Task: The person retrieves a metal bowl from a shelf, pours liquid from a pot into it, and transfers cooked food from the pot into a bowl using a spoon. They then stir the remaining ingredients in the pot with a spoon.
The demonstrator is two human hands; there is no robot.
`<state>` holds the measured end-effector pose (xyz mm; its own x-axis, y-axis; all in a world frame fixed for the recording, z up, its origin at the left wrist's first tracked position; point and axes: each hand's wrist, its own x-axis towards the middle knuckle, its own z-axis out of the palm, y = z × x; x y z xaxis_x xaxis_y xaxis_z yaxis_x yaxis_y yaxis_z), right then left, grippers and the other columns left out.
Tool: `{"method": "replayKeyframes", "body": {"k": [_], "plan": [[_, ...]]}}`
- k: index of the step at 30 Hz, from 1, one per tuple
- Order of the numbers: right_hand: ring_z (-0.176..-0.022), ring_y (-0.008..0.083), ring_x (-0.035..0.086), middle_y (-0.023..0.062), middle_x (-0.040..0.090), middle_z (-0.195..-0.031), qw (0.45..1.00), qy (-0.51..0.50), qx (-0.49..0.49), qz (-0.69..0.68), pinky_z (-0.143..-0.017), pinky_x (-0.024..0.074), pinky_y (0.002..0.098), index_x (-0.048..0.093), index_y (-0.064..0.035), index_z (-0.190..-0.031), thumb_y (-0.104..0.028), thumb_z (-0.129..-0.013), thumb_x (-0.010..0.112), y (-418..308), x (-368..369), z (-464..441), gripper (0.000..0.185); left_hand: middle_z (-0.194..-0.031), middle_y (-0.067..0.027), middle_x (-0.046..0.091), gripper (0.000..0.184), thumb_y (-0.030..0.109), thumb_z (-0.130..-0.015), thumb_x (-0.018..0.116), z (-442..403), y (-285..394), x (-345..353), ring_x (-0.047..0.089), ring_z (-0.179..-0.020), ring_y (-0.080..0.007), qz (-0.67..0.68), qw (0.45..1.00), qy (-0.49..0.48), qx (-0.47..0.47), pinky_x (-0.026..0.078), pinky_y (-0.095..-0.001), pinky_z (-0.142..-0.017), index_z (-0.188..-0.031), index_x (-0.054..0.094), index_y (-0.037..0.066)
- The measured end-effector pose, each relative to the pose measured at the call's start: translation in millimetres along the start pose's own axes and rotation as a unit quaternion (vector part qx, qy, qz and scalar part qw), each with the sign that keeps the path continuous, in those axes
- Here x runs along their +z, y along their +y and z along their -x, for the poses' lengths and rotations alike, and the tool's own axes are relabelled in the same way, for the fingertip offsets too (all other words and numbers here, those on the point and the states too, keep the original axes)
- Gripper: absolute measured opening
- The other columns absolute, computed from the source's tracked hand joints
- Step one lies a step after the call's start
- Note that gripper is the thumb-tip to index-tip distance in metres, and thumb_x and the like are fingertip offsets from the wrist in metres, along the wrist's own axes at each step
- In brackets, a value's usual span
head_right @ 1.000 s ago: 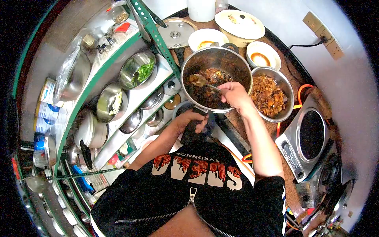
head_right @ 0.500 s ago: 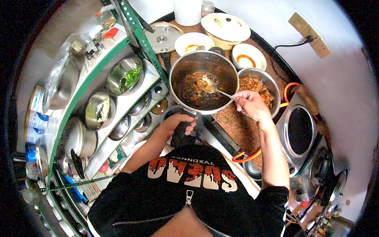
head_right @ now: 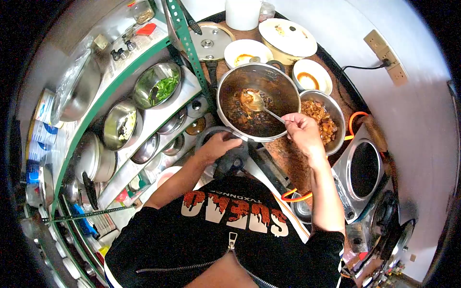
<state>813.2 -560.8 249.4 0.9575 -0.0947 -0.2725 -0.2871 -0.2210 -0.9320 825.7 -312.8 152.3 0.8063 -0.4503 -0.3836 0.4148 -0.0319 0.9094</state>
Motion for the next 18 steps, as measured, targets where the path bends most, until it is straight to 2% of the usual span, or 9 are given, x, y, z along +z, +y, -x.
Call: {"method": "replayKeyframes", "body": {"k": [1, 4, 6, 9, 11, 14, 16, 17, 18], "plan": [[-0.054, 0.0038, 0.044, -0.005, 0.053, -0.064, 1.0, -0.011, -0.005, -0.007, -0.05, 0.0352, 0.0191, 0.064, 0.0002, -0.093, -0.003, -0.087, 0.054, 0.7, -3.6, -0.5, 0.012, -0.094, -0.0105, 0.063, 0.042, 0.029, -0.079, 0.068, 5.0, 4.0, -1.8, 0.056, -0.086, -0.0153, -0.052, 0.998, 0.016, 0.013, 0.045, -0.0279, -0.077, -0.103, 0.06, -0.005], [-0.053, 0.0042, 0.045, -0.0042, 0.053, -0.065, 0.997, -0.058, -0.015, -0.04, -0.049, 0.0355, 0.0194, 0.063, 0.0011, -0.092, -0.002, -0.086, 0.055, -8.0, -13.1, 7.2, 0.011, -0.094, -0.0093, 0.063, 0.044, 0.03, -0.078, 0.069, 2.2, -23.2, -7.2, 0.057, -0.084, -0.015, -0.022, 0.999, 0.034, 0.01, 0.045, -0.028, -0.075, -0.103, 0.06, -0.004], [-0.053, 0.0037, 0.045, -0.0036, 0.055, -0.066, 0.998, -0.059, 0.004, 0.017, -0.049, 0.0358, 0.0184, 0.064, 0.0009, -0.093, -0.001, -0.084, 0.055, -36.1, -16.9, 24.1, 0.012, -0.085, -0.0055, 0.061, 0.037, 0.027, -0.079, 0.068, 17.1, -9.0, 0.1, 0.057, -0.077, -0.013, 0.074, 0.997, -0.027, -0.026, 0.046, -0.0274, -0.069, -0.1, 0.06, -0.003], [-0.052, 0.003, 0.047, -0.0034, 0.056, -0.064, 0.996, -0.085, 0.0, 0.041, -0.047, 0.0352, 0.0179, 0.066, -0.0009, -0.09, -0.001, -0.083, 0.057, -64.2, -30.2, 45.9, 0.012, -0.078, -0.0031, 0.058, 0.026, 0.022, -0.083, 0.064, 23.2, -5.2, 5.6, 0.057, -0.062, -0.0121, 0.061, 0.991, -0.096, -0.068, 0.047, -0.0263, -0.058, -0.095, 0.056, 0.0], [-0.049, 0.0032, 0.047, -0.0034, 0.056, -0.062, 0.991, -0.111, -0.002, 0.073, -0.044, 0.0344, 0.0183, 0.067, -0.0021, -0.09, -0.001, -0.08, 0.059, -78.7, -44.5, 58.5, 0.013, -0.078, -0.0034, 0.058, 0.023, 0.02, -0.083, 0.062, 19.5, -9.8, 4.2, 0.057, -0.062, -0.012, 0.066, 0.988, -0.104, -0.098, 0.047, -0.0258, -0.059, -0.096, 0.057, 0.001], [-0.046, 0.004, 0.049, 0.0021, 0.061, -0.058, 0.976, -0.149, -0.078, 0.138, -0.042, 0.0335, 0.0182, 0.069, -0.0006, -0.082, -0.002, -0.073, 0.061, -115.6, -50.3, 79.6, 0.012, -0.08, -0.0048, 0.059, 0.019, 0.018, -0.084, 0.059, 14.4, -25.9, 0.8, 0.057, -0.06, -0.0119, 0.102, 0.985, -0.124, -0.07, 0.047, -0.0258, -0.056, -0.094, 0.056, 0.002], [-0.042, 0.0059, 0.05, 0.0044, 0.062, -0.055, 0.971, -0.186, -0.094, 0.12, -0.039, 0.0332, 0.0188, 0.07, -0.0001, -0.076, -0.004, -0.069, 0.062, -128.3, -55.9, 88.1, 0.011, -0.081, -0.0056, 0.059, 0.017, 0.017, -0.084, 0.058, 13.3, -20.9, -1.2, 0.057, -0.059, -0.0125, 0.092, 0.982, -0.144, -0.081, 0.047, -0.0263, -0.053, -0.092, 0.055, 0.002], [-0.036, 0.008, 0.049, 0.0041, 0.06, -0.051, 0.964, -0.19, -0.155, 0.1, -0.035, 0.0317, 0.0201, 0.07, 0.001, -0.074, -0.006, -0.068, 0.064, -125.6, -55.1, 88.2, 0.011, -0.087, -0.0102, 0.059, 0.02, 0.012, -0.086, 0.053, 13.4, -16.3, -2.7, 0.057, -0.061, -0.0176, 0.08, 0.979, -0.163, -0.093, 0.047, -0.0303, -0.06, -0.101, 0.051, -0.001], [-0.033, 0.0087, 0.048, 0.0049, 0.058, -0.048, 0.974, -0.173, -0.139, 0.046, -0.032, 0.03, 0.0213, 0.07, 0.0006, -0.074, -0.007, -0.067, 0.065, -125.8, -52.6, 91.7, 0.011, -0.087, -0.0102, 0.059, 0.02, 0.012, -0.086, 0.053, 12.8, -16.8, -3.0, 0.057, -0.061, -0.0175, 0.089, 0.979, -0.161, -0.089, 0.047, -0.0301, -0.059, -0.101, 0.051, -0.001]]}}
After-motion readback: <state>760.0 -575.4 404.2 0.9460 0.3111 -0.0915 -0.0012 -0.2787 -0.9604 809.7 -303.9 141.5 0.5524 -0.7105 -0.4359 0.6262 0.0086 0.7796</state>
